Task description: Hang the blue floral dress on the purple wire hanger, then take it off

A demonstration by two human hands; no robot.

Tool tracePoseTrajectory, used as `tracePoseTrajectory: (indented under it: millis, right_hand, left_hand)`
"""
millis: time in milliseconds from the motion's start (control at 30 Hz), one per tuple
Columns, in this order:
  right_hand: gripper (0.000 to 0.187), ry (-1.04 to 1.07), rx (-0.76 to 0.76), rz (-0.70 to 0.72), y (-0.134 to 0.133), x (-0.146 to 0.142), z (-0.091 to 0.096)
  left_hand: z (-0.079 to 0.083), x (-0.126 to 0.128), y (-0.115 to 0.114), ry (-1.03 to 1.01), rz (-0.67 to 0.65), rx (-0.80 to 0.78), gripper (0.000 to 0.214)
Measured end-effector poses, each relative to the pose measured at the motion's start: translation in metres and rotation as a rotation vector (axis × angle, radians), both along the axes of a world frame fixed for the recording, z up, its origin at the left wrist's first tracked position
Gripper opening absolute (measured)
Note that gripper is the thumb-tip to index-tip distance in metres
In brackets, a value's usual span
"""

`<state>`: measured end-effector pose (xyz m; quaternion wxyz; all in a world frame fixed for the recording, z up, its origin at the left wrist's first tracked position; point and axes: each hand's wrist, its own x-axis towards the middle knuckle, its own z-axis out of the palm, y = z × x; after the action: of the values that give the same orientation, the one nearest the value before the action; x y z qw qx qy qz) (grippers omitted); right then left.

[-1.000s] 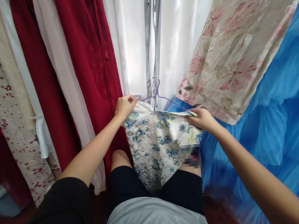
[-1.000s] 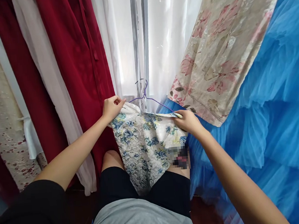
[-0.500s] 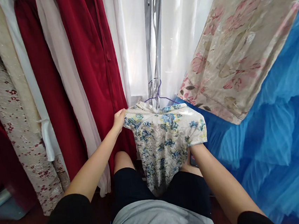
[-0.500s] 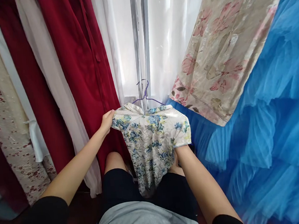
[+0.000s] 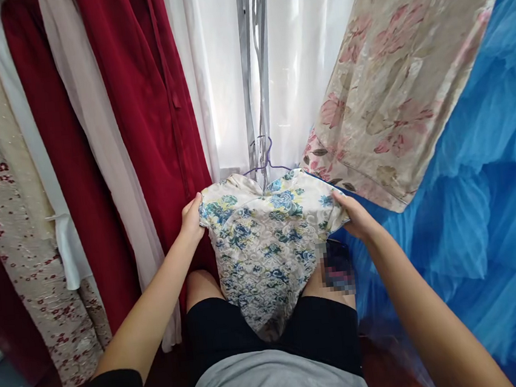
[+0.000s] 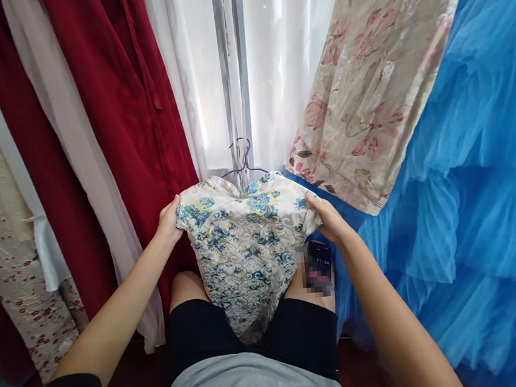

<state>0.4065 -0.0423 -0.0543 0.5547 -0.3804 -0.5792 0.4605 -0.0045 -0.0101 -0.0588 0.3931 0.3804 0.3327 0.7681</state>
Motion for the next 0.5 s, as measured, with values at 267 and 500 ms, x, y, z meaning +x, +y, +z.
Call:
tracePoseTrajectory:
  millis: [267,500]
  right_hand:
    - [0.052,0.415,0.137,-0.166,-0.033,-0.026,0.016]
    - [0.108,-0.013,0.315,0.190,-0.177,-0.062,-0.062]
  left_hand:
    - [0.063,0.024,-0.023,0.732,0.184,0.284,0.080]
    - [0.003,0.049,-0.034,1.399,0.403,0.400,0.057]
